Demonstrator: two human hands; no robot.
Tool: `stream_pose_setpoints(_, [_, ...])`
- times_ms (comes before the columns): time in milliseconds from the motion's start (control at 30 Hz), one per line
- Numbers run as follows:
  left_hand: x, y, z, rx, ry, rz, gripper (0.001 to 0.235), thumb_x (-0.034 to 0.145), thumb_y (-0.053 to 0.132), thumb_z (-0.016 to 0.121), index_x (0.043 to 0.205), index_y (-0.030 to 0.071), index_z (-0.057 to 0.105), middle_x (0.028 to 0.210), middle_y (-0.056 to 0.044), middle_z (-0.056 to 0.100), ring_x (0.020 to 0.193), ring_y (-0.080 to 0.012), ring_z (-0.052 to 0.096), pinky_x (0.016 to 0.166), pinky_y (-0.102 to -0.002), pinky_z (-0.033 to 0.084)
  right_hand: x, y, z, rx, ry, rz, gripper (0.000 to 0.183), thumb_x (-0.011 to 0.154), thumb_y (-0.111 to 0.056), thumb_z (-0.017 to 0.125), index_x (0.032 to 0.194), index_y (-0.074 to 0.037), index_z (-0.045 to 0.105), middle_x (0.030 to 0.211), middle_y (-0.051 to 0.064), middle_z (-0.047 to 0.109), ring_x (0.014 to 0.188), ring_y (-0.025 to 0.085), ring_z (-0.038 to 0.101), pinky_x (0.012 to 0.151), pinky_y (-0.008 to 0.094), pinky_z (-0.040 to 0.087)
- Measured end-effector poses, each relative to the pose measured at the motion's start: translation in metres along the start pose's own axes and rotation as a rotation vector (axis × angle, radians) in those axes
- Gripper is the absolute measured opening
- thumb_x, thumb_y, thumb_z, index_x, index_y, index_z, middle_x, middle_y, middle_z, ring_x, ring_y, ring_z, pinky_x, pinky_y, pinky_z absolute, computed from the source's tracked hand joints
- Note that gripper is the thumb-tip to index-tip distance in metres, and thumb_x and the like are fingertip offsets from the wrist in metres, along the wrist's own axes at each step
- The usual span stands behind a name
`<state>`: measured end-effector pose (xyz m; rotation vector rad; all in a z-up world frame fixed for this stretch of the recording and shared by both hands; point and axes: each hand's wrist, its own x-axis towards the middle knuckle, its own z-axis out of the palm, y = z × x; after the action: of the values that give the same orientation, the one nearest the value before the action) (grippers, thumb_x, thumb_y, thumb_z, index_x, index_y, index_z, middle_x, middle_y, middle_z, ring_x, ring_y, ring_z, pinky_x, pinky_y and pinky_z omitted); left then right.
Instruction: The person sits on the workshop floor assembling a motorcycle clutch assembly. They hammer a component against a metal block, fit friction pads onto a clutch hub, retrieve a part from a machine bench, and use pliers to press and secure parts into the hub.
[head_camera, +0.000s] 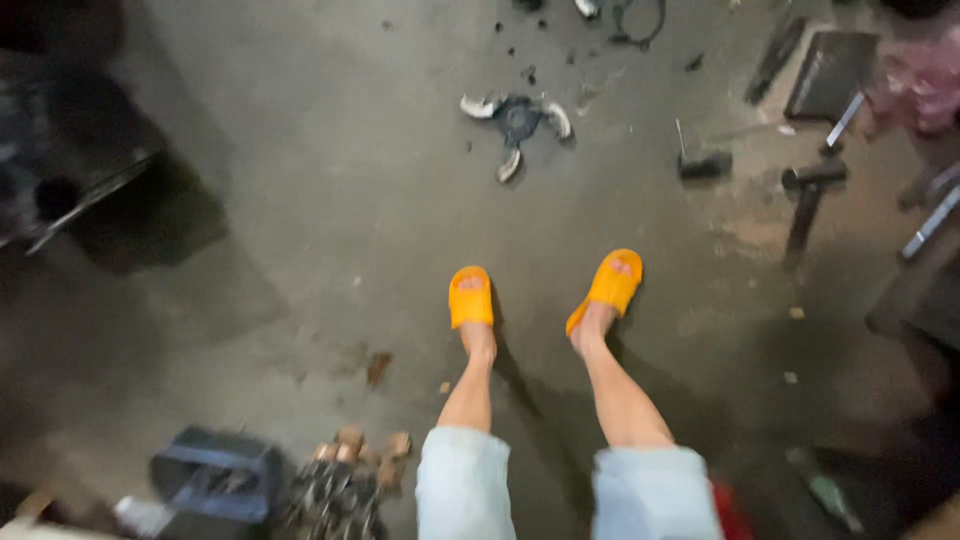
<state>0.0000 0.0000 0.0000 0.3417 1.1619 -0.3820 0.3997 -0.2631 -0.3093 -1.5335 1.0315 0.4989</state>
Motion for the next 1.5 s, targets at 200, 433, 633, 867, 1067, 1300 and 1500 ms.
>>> stream_pose_setpoints(200, [0.313, 0.135, 0.090, -0.071, 0.120, 0.242, 0.040, 0.095, 0.032, 0.057, 0.093, -0.007, 0.066, 0.088, -0.026, 0.069, 0.066, -0.0338, 0.061, 0.054, -0.043, 0.049, 0.100, -0.137, -0.005, -1.179, -0.151, -0.249, 0.057, 0.100, -0.059, 0.066, 0.147, -0.029, 0.058, 0.126, 0.003, 0.067, 0.114, 0.027, 0.064, 0.090, 0.054, 0.048])
stream_pose_setpoints(433, [0.527, 0.138, 0.108, 0.075, -0.248, 0.557, 0.042, 0.107, 0.028, 0.056, 0.124, -0.010, 0.063, 0.113, -0.030, 0.072, 0.102, -0.0378, 0.074, 0.088, -0.049, 0.061, 0.112, -0.078, 0.122, -1.192, -0.822, -0.778, 0.018, 0.089, 0.002, 0.067, 0.105, 0.004, 0.075, 0.094, 0.025, 0.076, 0.091, 0.035, 0.077, 0.079, 0.044, 0.061])
stream_pose_setpoints(633, [0.523, 0.113, 0.163, -0.196, -0.292, 0.492, 0.062, 0.109, 0.045, 0.047, 0.133, -0.012, 0.055, 0.125, -0.028, 0.068, 0.113, -0.0340, 0.070, 0.098, -0.045, 0.056, 0.036, -0.055, 0.147, -1.004, -1.027, -1.182, 0.018, 0.085, -0.003, 0.075, 0.102, -0.008, 0.075, 0.093, 0.008, 0.079, 0.090, 0.023, 0.078, 0.081, 0.033, 0.063])
stream_pose_setpoints(867, [0.542, 0.125, 0.161, -0.349, -0.336, 0.517, 0.057, 0.106, 0.036, 0.054, 0.129, -0.016, 0.057, 0.126, -0.034, 0.065, 0.114, -0.0396, 0.068, 0.099, -0.048, 0.056, 0.029, -0.070, 0.147, -0.845, -0.954, -1.269, 0.020, 0.093, -0.003, 0.069, 0.112, -0.001, 0.073, 0.104, 0.017, 0.076, 0.100, 0.034, 0.075, 0.083, 0.044, 0.062])
stream_pose_setpoints(1067, [0.544, 0.115, 0.150, -0.564, -0.554, 0.453, 0.085, 0.100, 0.066, 0.049, 0.137, -0.009, 0.056, 0.137, -0.033, 0.061, 0.122, -0.0411, 0.065, 0.108, -0.051, 0.051, 0.050, -0.036, 0.150, -0.888, -0.921, -1.340, 0.015, 0.092, -0.002, 0.070, 0.105, -0.005, 0.076, 0.095, 0.010, 0.076, 0.088, 0.027, 0.077, 0.072, 0.036, 0.063])
stream_pose_setpoints(1300, [0.547, 0.111, 0.135, -0.464, -0.572, 0.491, 0.093, 0.097, 0.073, 0.044, 0.145, -0.007, 0.052, 0.138, -0.027, 0.062, 0.115, -0.0289, 0.070, 0.098, -0.039, 0.057, 0.052, -0.013, 0.163, -0.934, -1.005, -1.465, 0.019, 0.089, -0.005, 0.072, 0.108, -0.002, 0.073, 0.096, 0.017, 0.067, 0.085, 0.039, 0.071, 0.070, 0.046, 0.060])
stream_pose_setpoints(1500, [0.554, 0.103, 0.116, -0.327, -0.421, 0.555, 0.072, 0.101, 0.044, 0.054, 0.146, -0.011, 0.046, 0.138, -0.031, 0.059, 0.116, -0.0341, 0.068, 0.099, -0.042, 0.057, 0.089, 0.005, 0.172, -0.867, -1.041, -1.347, 0.014, 0.087, -0.011, 0.076, 0.101, -0.006, 0.077, 0.088, 0.015, 0.070, 0.081, 0.038, 0.072, 0.068, 0.045, 0.059])
